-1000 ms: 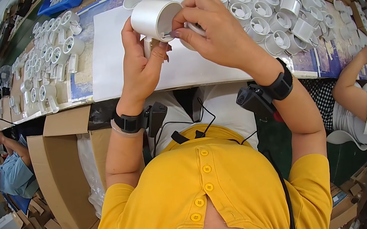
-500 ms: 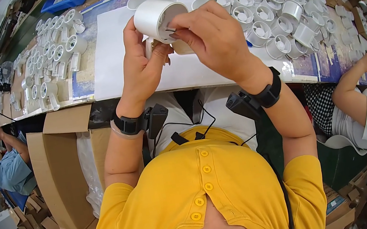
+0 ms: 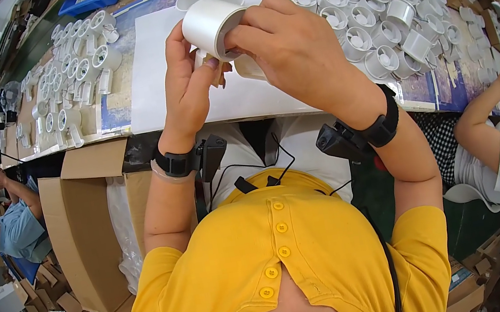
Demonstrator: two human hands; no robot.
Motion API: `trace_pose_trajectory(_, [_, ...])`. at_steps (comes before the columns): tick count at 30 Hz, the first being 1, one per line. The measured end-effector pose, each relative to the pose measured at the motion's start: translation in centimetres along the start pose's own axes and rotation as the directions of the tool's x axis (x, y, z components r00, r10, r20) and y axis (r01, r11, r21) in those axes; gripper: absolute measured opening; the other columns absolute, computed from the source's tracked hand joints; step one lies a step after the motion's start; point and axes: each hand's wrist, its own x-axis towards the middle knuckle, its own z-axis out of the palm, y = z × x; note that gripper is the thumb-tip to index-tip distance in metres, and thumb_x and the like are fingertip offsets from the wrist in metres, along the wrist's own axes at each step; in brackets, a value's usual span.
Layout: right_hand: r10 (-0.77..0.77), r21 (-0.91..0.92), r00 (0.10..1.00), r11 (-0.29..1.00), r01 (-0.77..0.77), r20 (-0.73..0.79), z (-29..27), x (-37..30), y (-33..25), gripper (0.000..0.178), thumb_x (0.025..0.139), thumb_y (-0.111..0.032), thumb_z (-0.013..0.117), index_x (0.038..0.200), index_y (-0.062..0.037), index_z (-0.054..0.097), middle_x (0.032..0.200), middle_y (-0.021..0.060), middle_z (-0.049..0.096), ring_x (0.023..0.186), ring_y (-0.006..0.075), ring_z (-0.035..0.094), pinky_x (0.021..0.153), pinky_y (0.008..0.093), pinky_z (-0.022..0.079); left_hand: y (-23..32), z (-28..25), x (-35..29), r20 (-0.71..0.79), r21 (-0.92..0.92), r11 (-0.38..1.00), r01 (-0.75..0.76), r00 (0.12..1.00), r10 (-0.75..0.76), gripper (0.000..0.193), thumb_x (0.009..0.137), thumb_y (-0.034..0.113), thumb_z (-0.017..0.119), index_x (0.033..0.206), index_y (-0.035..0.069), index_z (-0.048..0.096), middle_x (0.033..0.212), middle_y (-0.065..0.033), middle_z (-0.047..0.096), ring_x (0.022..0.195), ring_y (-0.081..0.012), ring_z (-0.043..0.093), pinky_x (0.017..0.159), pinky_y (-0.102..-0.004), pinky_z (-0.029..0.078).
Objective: The person assembles a device by inserting a small fan into a white plastic housing, tucking the wires inside, and snapping a white cap onto the end. They then place the completed unit on the table and pick up new components to repeat the process.
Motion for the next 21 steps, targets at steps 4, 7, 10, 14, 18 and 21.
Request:
trace_pose_trajectory(4, [-0.046, 0.024, 0.999, 0.999, 0.045, 0.015, -0.02, 0.13, 0.34, 0.022, 0.067, -0.007, 0.072, 0.086, -0.0140, 0.066, 0.086, -0.0022, 0.061, 0.080, 0.0189, 0.056, 0.066, 0.0285, 0.050, 0.36, 0.04, -0.16, -0.017, -0.004, 0.999, 0.045, 0.999, -0.045, 0.055, 0.087, 0.003, 0.043, 0.139, 0.002, 0.028, 0.115, -0.0129, 0.048, 0.081, -0.0143, 0.056, 0.062, -0.0257, 0.047])
trace_pose_trajectory(7, [-0.065, 0.020, 0.998, 0.998, 0.064, 0.026, 0.34, 0.20, 0.51, 0.022, 0.067, -0.007, 0.072, 0.086, -0.0144, 0.066, 0.085, -0.0024, 0.061, 0.080, 0.0185, 0.056, 0.066, 0.0283, 0.050, 0.53, -0.32, -0.26, -0.009, -0.043, 0.994, 0.102, 0.995, -0.102, 0.054, 0.087, 0.003, 0.044, 0.139, 0.001, 0.028, 0.113, -0.0125, 0.049, 0.080, -0.0142, 0.056, 0.061, -0.0255, 0.047])
trace_pose_trajectory(10, [-0.081, 0.010, 0.996, 0.997, 0.080, 0.041, 0.13, 0.26, 0.62, 0.021, 0.067, -0.007, 0.071, 0.087, -0.0147, 0.066, 0.085, -0.0025, 0.061, 0.080, 0.0182, 0.056, 0.066, 0.0282, 0.050, 0.65, -0.46, -0.26, 0.009, -0.008, 0.994, 0.107, 0.994, -0.107, 0.054, 0.088, 0.004, 0.045, 0.139, 0.002, 0.029, 0.112, -0.0121, 0.050, 0.079, -0.0139, 0.056, 0.061, -0.0251, 0.046])
trace_pose_trajectory(14, [-0.099, -0.006, 0.993, 0.995, 0.100, 0.056, 0.03, 0.42, 0.52, 0.021, 0.067, -0.007, 0.071, 0.086, -0.0148, 0.066, 0.084, -0.0026, 0.061, 0.080, 0.0180, 0.056, 0.065, 0.0281, 0.050, 0.47, -0.54, -0.30, 0.016, 0.001, 0.994, 0.113, 0.993, -0.113, 0.055, 0.089, 0.004, 0.047, 0.140, 0.003, 0.028, 0.113, -0.0122, 0.050, 0.079, -0.0136, 0.056, 0.060, -0.0246, 0.046])
trace_pose_trajectory(18, [-0.110, -0.001, 0.994, 0.994, 0.110, 0.018, 0.32, 0.33, 0.32, 0.021, 0.067, -0.007, 0.070, 0.086, -0.0145, 0.066, 0.084, -0.0025, 0.060, 0.081, 0.0182, 0.056, 0.065, 0.0282, 0.050, 0.29, -0.72, -0.26, 0.013, 0.014, 0.994, 0.105, 0.994, -0.105, 0.057, 0.088, 0.003, 0.049, 0.141, 0.004, 0.028, 0.116, -0.0114, 0.049, 0.079, -0.0132, 0.057, 0.060, -0.0244, 0.046])
trace_pose_trajectory(21, [-0.109, 0.015, 0.994, 0.994, 0.109, 0.000, 0.53, 0.24, 0.35, 0.021, 0.067, -0.007, 0.070, 0.086, -0.0141, 0.066, 0.084, -0.0023, 0.060, 0.081, 0.0186, 0.056, 0.065, 0.0286, 0.050, 0.37, -0.69, -0.28, 0.020, -0.030, 0.990, 0.135, 0.991, -0.135, 0.058, 0.088, 0.002, 0.049, 0.141, 0.004, 0.027, 0.118, -0.0106, 0.049, 0.080, -0.0135, 0.057, 0.060, -0.0247, 0.046])
